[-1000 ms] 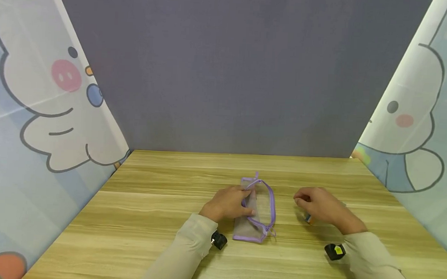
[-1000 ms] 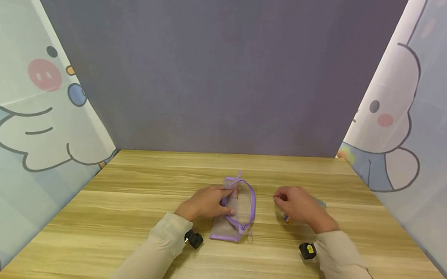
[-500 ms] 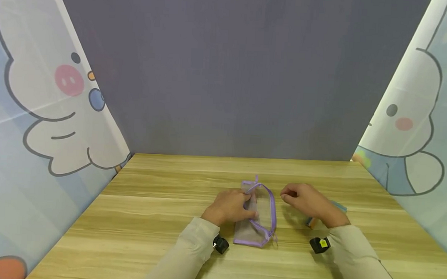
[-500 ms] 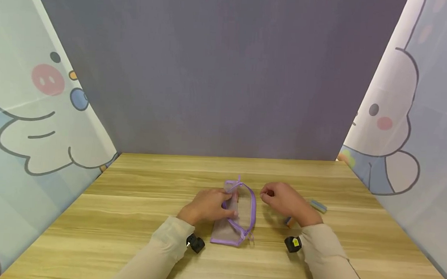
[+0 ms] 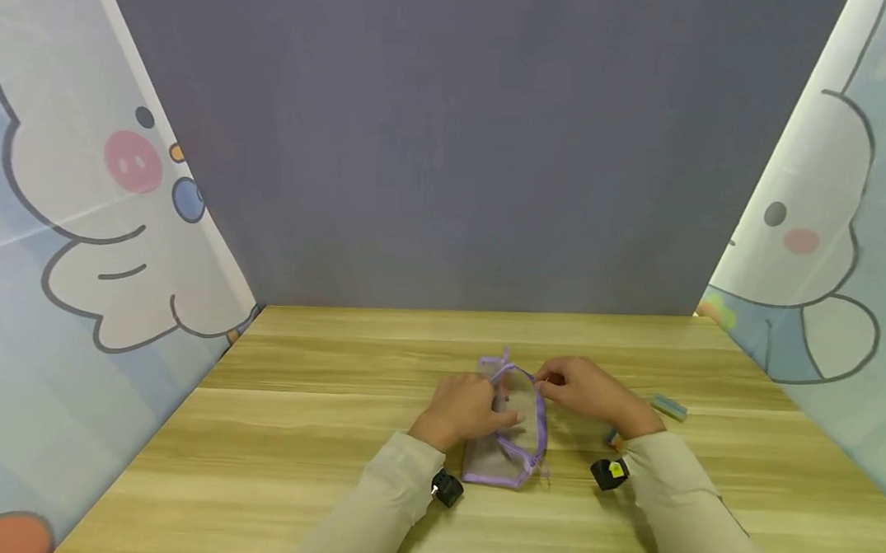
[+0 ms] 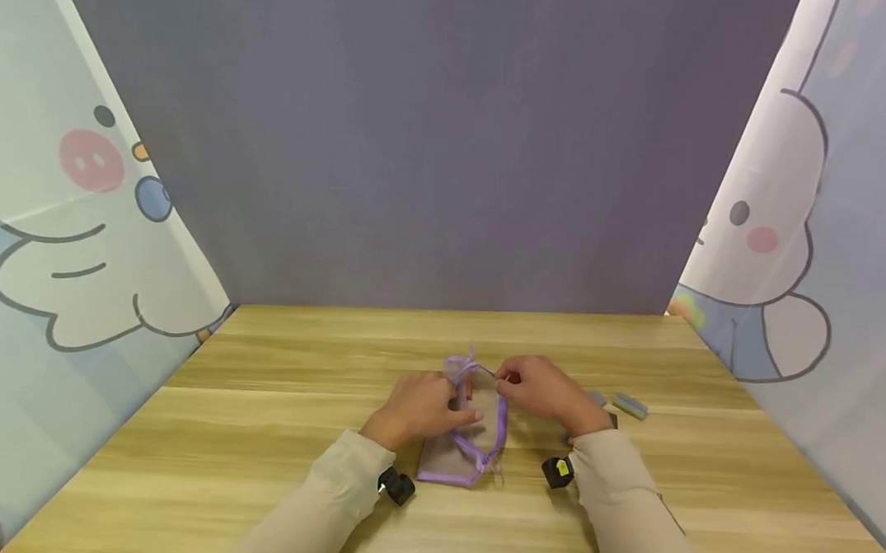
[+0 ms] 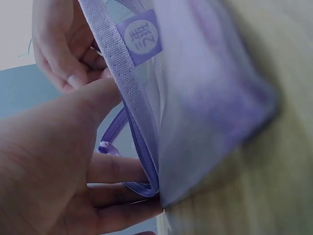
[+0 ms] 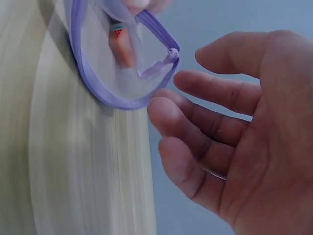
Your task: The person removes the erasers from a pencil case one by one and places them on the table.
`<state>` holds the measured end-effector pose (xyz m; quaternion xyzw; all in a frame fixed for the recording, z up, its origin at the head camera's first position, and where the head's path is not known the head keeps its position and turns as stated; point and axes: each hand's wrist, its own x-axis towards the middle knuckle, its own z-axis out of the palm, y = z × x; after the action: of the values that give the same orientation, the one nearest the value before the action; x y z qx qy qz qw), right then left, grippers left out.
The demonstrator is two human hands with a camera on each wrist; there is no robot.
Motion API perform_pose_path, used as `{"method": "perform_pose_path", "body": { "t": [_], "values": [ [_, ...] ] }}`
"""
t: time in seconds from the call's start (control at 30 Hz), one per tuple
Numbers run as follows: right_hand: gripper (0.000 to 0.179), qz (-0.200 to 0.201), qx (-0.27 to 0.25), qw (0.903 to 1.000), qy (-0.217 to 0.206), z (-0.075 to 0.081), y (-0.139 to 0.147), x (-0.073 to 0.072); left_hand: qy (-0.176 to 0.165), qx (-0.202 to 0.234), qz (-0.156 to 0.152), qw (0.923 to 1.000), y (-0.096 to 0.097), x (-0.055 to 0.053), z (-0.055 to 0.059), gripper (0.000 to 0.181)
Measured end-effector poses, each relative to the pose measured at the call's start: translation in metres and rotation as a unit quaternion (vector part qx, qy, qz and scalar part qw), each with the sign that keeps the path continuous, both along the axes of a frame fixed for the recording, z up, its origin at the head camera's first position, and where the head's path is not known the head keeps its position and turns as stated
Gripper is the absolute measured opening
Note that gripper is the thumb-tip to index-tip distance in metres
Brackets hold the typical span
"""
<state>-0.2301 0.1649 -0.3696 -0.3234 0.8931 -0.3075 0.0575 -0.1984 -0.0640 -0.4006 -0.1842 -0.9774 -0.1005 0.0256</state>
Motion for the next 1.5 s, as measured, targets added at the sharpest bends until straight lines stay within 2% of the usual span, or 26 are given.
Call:
{"method": "perform_pose_path", "body": {
  "t": [0.07,0.3,0.67,0.9,1.17,1.5],
  "values": [
    [0.021,0.013,-0.003,0.9999,0.005,-0.003,-0.004,-0.001,0.001,0.001,0.004,1.0,-0.001,0.002,0.0,0.055],
    [0.018,0.029,-0.004,0.9994,0.021,-0.013,-0.014,-0.001,0.018,0.014,0.007,0.9997,-0.004,0.004,-0.003,0.034],
    [0.015,0.03,0.009,0.9994,0.015,-0.023,-0.024,0.002,0.007,0.012,0.017,0.9998,-0.01,0.001,-0.004,0.056],
    [0.015,0.029,0.013,0.9995,0.005,-0.023,-0.024,0.003,-0.004,0.019,0.017,0.9997,-0.01,0.001,-0.002,0.056],
    [0.018,0.014,0.03,0.9995,-0.005,-0.023,-0.022,0.005,0.006,0.035,-0.002,0.9994,-0.009,0.0,-0.001,0.049],
    [0.025,0.003,0.035,0.9994,-0.007,-0.022,-0.024,0.006,-0.003,0.045,-0.013,0.9989,-0.009,0.0,0.001,0.043]
  ]
}}
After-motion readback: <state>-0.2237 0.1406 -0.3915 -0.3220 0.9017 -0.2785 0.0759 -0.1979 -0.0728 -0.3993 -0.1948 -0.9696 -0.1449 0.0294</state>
